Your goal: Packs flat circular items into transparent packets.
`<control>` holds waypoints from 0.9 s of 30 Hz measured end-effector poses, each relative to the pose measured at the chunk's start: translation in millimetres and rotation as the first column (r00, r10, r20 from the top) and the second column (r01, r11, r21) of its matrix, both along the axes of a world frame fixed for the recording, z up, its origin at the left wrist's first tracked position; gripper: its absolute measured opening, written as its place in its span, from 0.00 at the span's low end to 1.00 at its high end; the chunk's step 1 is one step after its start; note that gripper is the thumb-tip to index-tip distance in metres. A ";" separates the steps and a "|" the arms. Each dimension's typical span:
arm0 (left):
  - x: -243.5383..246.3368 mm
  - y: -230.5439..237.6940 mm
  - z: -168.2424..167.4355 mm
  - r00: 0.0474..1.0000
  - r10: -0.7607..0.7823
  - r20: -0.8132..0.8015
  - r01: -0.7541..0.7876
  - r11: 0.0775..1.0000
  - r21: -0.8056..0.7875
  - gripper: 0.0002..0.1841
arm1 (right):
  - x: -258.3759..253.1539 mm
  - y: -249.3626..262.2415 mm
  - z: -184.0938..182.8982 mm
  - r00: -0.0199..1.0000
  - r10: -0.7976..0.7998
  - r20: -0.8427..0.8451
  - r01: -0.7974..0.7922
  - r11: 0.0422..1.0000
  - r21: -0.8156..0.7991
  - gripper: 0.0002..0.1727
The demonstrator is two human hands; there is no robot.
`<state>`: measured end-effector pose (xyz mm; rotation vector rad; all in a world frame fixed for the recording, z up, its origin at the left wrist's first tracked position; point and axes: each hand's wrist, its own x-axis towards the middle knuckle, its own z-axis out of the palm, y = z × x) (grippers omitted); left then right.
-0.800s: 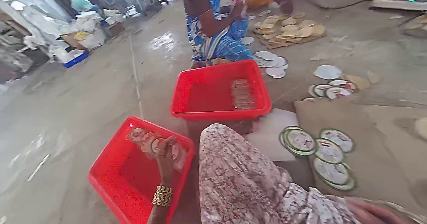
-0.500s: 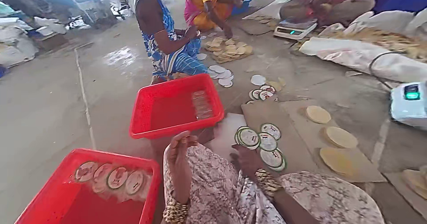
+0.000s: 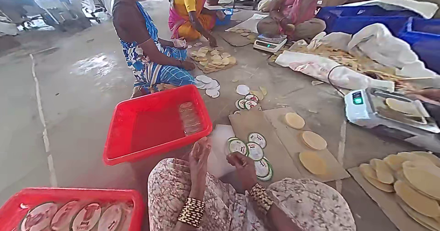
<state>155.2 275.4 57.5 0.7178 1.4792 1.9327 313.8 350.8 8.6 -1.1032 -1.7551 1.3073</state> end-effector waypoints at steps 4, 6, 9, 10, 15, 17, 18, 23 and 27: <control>1.6 4.5 -5.7 0.941 -0.329 -0.081 0.324 0.944 -0.067 0.39 | 24.0 -7.6 51.7 0.932 -0.019 -0.361 -0.046 0.984 -0.169 0.10; 9.4 4.3 -7.3 0.905 -0.421 -0.054 0.419 0.907 -0.042 0.46 | 38.3 -16.0 64.9 0.915 0.036 -0.403 -0.115 0.978 -0.173 0.12; 22.5 -4.0 -3.6 0.870 -0.491 0.040 0.492 0.870 -0.038 0.50 | 59.5 -30.5 77.0 0.913 0.136 -0.384 -0.223 0.956 -0.193 0.11; 27.4 -8.9 -1.6 0.857 -0.511 0.072 0.514 0.858 -0.025 0.49 | 66.0 -35.1 77.2 0.904 0.164 -0.395 -0.260 0.943 -0.206 0.11; 63.1 -33.8 31.3 0.882 -0.436 0.177 0.437 0.899 0.040 0.02 | 95.6 -53.5 83.3 0.828 0.178 -0.531 -0.331 0.921 -0.207 0.11; 72.1 -46.0 45.1 0.896 -0.442 0.039 0.442 0.897 0.020 0.04 | 108.9 -58.5 90.3 0.811 0.195 -0.552 -0.328 0.932 -0.153 0.13; 76.2 -51.3 51.4 0.891 -0.450 -0.064 0.450 0.893 -0.002 0.04 | 114.9 -60.6 96.4 0.799 0.221 -0.560 -0.343 0.931 -0.122 0.17; 105.2 -76.3 79.1 0.763 -0.418 -0.493 0.461 0.887 -0.037 0.07 | 134.8 -80.2 129.9 0.773 0.271 -0.574 -0.366 0.929 -0.054 0.12; 124.3 -91.0 106.4 0.753 -0.350 -0.556 0.455 0.889 0.056 0.16 | 139.9 -88.7 146.4 0.711 0.168 -0.683 -0.217 0.976 0.015 0.09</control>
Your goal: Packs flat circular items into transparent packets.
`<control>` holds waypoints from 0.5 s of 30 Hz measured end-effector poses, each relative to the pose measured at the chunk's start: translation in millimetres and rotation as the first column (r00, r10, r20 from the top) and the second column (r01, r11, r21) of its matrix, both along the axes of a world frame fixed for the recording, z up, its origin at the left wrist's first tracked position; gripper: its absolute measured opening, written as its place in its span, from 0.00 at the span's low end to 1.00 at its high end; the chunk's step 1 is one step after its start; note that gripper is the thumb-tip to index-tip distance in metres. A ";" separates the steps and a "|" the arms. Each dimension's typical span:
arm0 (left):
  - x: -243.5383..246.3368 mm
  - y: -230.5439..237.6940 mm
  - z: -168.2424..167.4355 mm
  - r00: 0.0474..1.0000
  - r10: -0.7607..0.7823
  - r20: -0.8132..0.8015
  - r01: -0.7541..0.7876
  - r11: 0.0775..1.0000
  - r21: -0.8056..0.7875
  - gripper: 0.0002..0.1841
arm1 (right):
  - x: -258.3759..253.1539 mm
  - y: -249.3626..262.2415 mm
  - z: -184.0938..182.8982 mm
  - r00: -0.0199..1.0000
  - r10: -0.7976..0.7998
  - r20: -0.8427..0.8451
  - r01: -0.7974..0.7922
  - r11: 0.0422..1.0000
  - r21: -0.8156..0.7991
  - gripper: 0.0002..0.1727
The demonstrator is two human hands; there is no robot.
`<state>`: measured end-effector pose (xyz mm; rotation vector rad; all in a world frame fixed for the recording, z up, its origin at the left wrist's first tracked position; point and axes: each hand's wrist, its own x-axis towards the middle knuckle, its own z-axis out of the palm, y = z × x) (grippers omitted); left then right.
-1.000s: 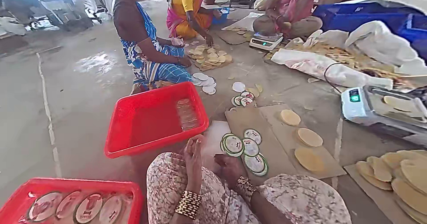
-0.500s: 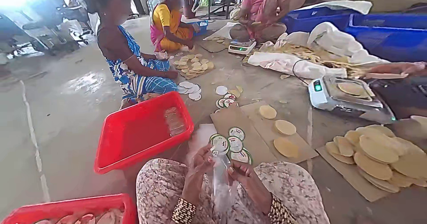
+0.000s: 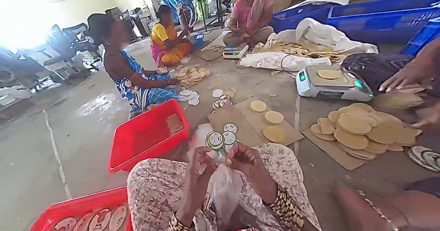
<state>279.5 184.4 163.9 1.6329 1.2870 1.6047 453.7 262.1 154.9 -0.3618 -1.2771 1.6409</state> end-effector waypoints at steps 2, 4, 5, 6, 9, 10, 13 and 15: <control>0.7 -4.2 15.9 0.998 0.012 -0.066 -0.008 0.999 0.053 0.09 | 2.0 4.3 13.9 1.000 0.026 -0.012 -0.026 0.998 0.061 0.09; -2.3 -6.0 36.7 0.981 0.049 -0.189 -0.034 0.996 0.080 0.07 | 2.1 10.9 31.1 0.990 0.139 0.034 -0.142 0.976 0.166 0.20; -4.7 -6.0 47.5 0.960 0.064 -0.272 -0.046 0.996 0.071 0.09 | 1.7 13.9 39.7 0.977 0.199 0.075 -0.211 0.953 0.218 0.25; -6.9 -4.7 58.4 0.929 0.068 -0.364 -0.053 0.997 0.050 0.13 | 0.5 17.1 47.9 0.962 0.250 0.108 -0.270 0.927 0.260 0.28; -8.6 9.7 90.1 0.855 0.048 -0.516 -0.016 0.998 0.067 0.11 | -5.1 32.2 63.6 0.952 0.294 0.079 -0.303 0.892 0.334 0.19; -9.1 16.5 97.8 0.852 0.043 -0.521 0.003 0.996 0.088 0.09 | -6.2 38.5 67.4 0.960 0.273 0.056 -0.275 0.898 0.344 0.14; -8.9 37.4 107.3 0.876 0.014 -0.481 0.050 0.991 0.121 0.09 | -3.7 56.1 71.4 0.977 0.212 -0.017 -0.191 0.911 0.366 0.05; -4.3 53.2 105.8 0.876 -0.036 -0.482 0.103 0.988 0.114 0.10 | 5.9 65.4 68.2 0.986 0.165 -0.022 -0.145 0.917 0.372 0.03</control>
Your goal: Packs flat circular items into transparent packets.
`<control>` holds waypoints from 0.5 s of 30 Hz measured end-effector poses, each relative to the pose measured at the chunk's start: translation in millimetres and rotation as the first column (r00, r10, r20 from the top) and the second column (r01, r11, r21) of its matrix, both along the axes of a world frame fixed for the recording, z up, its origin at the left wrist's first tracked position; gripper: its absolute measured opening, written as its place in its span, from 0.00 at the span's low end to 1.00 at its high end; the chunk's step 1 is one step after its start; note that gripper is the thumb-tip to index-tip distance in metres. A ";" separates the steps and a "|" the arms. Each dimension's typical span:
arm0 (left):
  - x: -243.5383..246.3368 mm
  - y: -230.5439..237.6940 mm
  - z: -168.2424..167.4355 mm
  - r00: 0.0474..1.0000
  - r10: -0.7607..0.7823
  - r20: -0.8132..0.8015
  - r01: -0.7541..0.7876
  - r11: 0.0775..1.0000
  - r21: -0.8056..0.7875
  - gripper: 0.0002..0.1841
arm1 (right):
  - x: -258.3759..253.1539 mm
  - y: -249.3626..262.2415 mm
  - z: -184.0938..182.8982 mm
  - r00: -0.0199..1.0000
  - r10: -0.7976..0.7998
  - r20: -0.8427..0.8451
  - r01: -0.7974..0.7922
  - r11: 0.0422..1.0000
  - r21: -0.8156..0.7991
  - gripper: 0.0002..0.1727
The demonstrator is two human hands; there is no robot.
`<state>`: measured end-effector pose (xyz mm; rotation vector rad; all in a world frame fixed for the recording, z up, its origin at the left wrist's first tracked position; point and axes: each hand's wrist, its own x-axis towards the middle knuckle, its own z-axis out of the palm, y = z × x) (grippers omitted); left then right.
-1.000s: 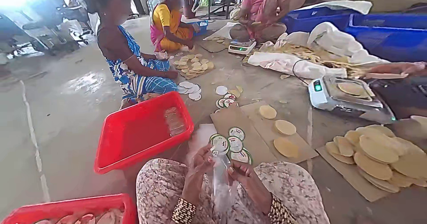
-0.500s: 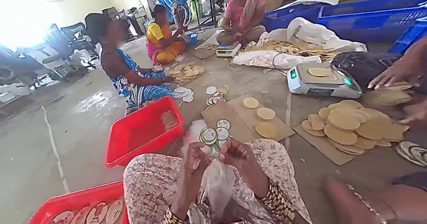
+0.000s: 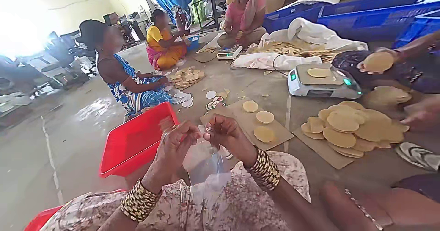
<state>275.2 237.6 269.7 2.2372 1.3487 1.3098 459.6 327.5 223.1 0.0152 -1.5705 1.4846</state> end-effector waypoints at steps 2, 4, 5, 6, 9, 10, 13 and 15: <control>5.2 17.0 -5.9 0.995 -0.097 0.036 0.100 0.992 -0.075 0.12 | 13.3 8.0 -8.5 0.997 -0.073 -0.005 0.073 0.997 0.004 0.03; 8.7 33.2 -18.8 0.965 -0.220 0.146 0.247 0.946 -0.209 0.11 | 25.3 14.1 -23.0 0.984 -0.177 -0.006 0.176 0.984 -0.007 0.03; 10.1 40.6 -27.0 0.941 -0.267 0.209 0.318 0.907 -0.275 0.10 | 30.2 17.3 -31.1 0.973 -0.231 -0.002 0.231 0.973 -0.014 0.03; 12.0 47.4 -34.9 0.916 -0.297 0.271 0.378 0.868 -0.324 0.08 | 34.5 21.2 -38.8 0.958 -0.288 0.008 0.288 0.958 -0.010 0.03; 18.2 65.3 -62.2 0.840 -0.298 0.453 0.460 0.835 -0.303 0.04 | 43.1 30.6 -58.8 0.907 -0.420 0.028 0.420 0.907 -0.016 0.03; 21.8 70.7 -69.4 0.816 -0.278 0.507 0.453 0.852 -0.262 0.03 | 45.0 33.8 -64.2 0.897 -0.442 0.028 0.442 0.896 -0.026 0.03; 29.6 85.9 -79.9 0.782 -0.285 0.554 0.470 0.854 -0.223 0.05 | 48.8 44.9 -76.7 0.893 -0.446 0.061 0.448 0.893 -0.041 0.03; 32.2 92.9 -79.7 0.845 -0.312 0.435 0.447 0.858 -0.253 0.08 | 49.9 48.3 -83.7 0.886 -0.454 0.092 0.460 0.886 -0.063 0.03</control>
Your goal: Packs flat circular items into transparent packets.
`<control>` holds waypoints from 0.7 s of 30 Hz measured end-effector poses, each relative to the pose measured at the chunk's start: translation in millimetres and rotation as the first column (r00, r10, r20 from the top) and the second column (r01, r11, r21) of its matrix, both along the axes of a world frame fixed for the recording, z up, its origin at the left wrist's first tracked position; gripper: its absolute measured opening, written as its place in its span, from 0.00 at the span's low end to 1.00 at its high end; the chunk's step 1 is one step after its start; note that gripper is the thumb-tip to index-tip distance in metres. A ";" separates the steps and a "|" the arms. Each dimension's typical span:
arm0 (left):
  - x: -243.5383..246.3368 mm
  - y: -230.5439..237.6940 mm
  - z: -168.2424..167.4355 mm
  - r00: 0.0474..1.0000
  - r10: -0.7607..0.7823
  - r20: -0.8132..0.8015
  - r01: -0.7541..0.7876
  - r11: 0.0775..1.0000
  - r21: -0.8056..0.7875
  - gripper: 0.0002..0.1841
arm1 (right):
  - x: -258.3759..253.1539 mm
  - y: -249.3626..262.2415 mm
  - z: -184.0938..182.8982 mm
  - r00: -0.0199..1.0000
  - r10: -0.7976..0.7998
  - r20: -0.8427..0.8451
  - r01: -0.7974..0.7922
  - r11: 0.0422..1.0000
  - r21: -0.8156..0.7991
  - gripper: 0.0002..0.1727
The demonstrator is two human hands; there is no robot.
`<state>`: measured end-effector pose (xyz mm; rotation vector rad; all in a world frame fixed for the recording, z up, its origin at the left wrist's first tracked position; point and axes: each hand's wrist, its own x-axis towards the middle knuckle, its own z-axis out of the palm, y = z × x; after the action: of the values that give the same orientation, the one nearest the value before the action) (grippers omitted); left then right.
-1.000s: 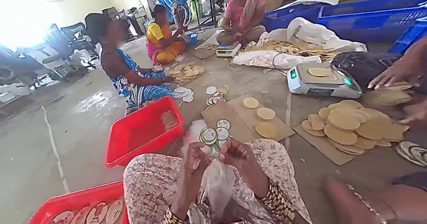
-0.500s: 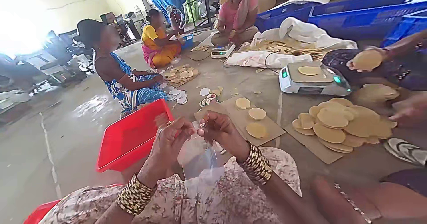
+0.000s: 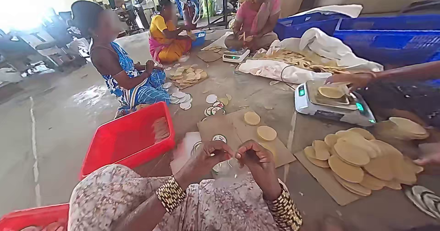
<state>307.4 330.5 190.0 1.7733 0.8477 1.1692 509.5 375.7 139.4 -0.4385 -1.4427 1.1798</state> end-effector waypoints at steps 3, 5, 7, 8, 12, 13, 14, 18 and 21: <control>-3.3 12.9 3.3 0.948 -0.049 -0.314 0.081 0.993 0.090 0.12 | 7.1 1.6 -7.6 0.999 -0.051 0.018 0.052 0.998 -0.024 0.04; -6.7 20.2 -0.9 0.881 -0.163 -0.445 0.203 0.978 0.043 0.14 | 13.8 1.0 -10.9 0.992 -0.123 0.037 0.124 0.992 -0.013 0.05; -3.7 22.4 -10.9 0.850 -0.255 -0.461 0.275 0.961 -0.025 0.12 | 20.1 -0.8 -14.4 0.982 -0.179 0.061 0.178 0.984 0.024 0.05; -0.1 22.2 -15.5 0.845 -0.271 -0.460 0.283 0.958 -0.044 0.11 | 21.6 -2.1 -15.3 0.978 -0.196 0.069 0.193 0.980 0.046 0.05; 12.2 18.2 -30.1 0.846 -0.237 -0.477 0.237 0.970 -0.062 0.16 | 15.5 -14.5 -8.2 0.986 -0.149 0.081 0.141 0.986 0.092 0.04; 10.5 17.5 -34.0 0.863 -0.197 -0.465 0.199 0.979 -0.046 0.15 | 12.3 -14.3 -7.5 0.987 -0.132 0.091 0.124 0.988 0.092 0.04; 5.2 16.7 -36.9 0.881 -0.138 -0.454 0.142 0.990 -0.025 0.15 | 8.8 -12.0 -8.4 0.987 -0.132 0.092 0.125 0.989 0.080 0.04; -49.9 8.4 -49.3 0.898 0.249 -0.363 -0.266 0.964 0.003 0.15 | -12.4 21.4 -29.8 0.940 -0.253 0.230 0.288 0.949 -0.132 0.15; -93.8 -2.5 -68.2 0.804 0.545 -0.237 -0.544 0.836 0.074 0.14 | -40.2 57.9 -55.6 0.624 -0.061 0.779 0.352 0.912 -0.210 0.22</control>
<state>213.6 328.0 121.8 1.7517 1.5901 1.3091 469.2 433.6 83.8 -1.4714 -1.8139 1.0932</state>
